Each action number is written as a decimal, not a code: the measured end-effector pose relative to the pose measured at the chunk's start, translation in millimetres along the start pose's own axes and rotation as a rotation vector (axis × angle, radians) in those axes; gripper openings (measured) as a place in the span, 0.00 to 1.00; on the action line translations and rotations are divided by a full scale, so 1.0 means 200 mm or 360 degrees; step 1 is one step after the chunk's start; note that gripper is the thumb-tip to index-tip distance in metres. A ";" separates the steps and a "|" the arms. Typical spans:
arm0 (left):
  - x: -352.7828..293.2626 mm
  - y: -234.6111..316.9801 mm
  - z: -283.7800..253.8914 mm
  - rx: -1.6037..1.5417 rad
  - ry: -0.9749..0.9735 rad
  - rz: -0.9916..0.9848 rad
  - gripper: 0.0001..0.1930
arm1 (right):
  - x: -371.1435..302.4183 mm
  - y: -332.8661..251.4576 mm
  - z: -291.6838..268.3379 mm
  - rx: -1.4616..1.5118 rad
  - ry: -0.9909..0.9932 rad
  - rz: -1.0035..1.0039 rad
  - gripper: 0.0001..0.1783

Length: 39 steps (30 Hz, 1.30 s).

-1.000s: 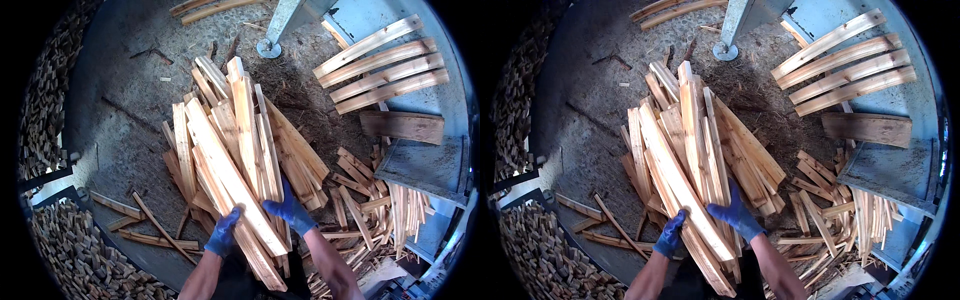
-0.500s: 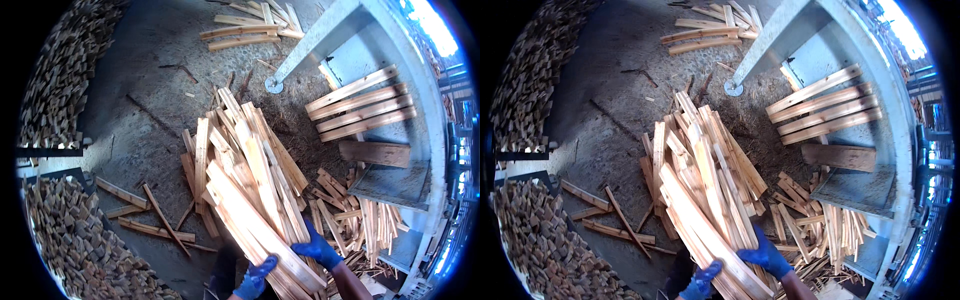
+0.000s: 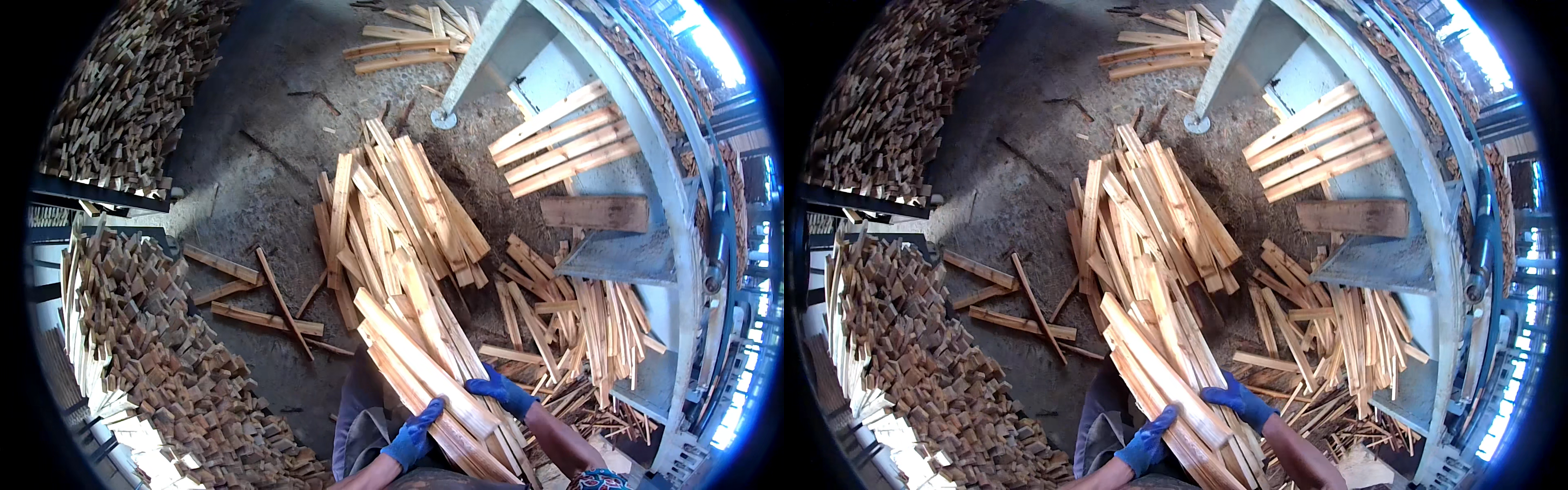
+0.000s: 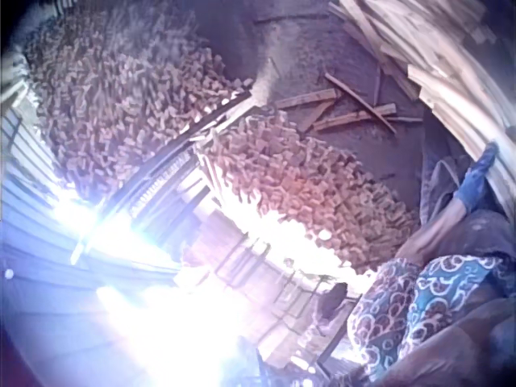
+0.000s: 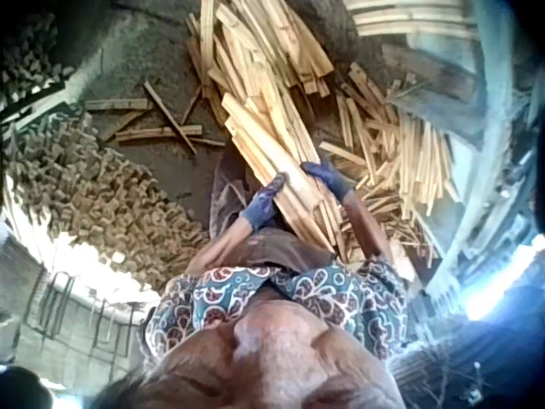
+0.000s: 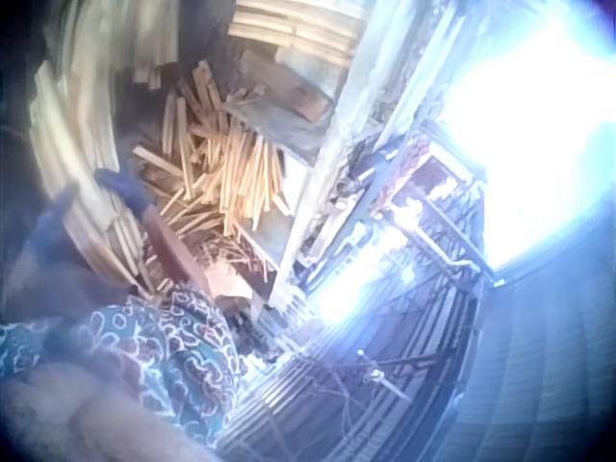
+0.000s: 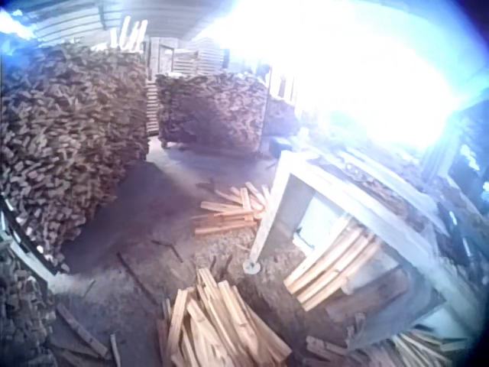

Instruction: The person sorts and stacks wooden planks in a workshop. They pick up pieces from a pile on the floor and arrange them into a neat stack on a metal surface.

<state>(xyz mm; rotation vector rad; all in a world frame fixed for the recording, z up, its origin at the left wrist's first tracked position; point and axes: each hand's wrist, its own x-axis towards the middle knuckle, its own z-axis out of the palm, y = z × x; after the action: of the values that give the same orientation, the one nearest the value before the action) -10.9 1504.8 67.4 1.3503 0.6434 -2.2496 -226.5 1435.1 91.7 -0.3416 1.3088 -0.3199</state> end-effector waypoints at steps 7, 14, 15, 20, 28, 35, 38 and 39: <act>0.15 -0.11 -0.06 0.0146 0.0037 -0.0222 0.20 | -0.07 0.22 -0.11 0.0204 0.0105 0.0081 0.43; 0.29 -0.01 -0.02 0.0208 0.0133 -0.0181 0.30 | 0.09 0.38 -0.18 0.0405 0.0106 0.0032 0.50; 0.31 0.00 -0.01 0.0201 0.0152 -0.0149 0.31 | 0.10 0.36 -0.18 0.0422 0.0093 -0.0019 0.51; 0.52 0.22 0.02 0.0038 0.0063 -0.0025 0.38 | 0.15 0.31 -0.15 0.0523 0.0027 -0.0051 0.49; 0.31 0.13 0.11 0.0157 0.0185 -0.0093 0.33 | -0.18 0.31 -0.11 0.0617 0.0083 -0.0078 0.43; 0.09 -0.11 0.16 0.0217 0.0038 -0.0126 0.31 | -0.70 0.05 -0.11 0.0470 0.0184 0.0001 0.50; -0.03 -0.13 0.39 0.0309 -0.0041 0.0091 0.20 | -0.82 0.05 -0.09 0.0548 0.0290 -0.0063 0.55; -0.12 -0.06 0.51 0.0346 -0.0146 0.0100 0.20 | -0.85 0.02 -0.05 0.0516 0.0362 -0.0142 0.54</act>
<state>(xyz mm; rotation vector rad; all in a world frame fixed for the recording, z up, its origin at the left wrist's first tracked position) -78.3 1457.2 132.4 1.3356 0.3281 -2.3684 -275.1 1508.1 236.6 -0.0901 1.4389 -0.6525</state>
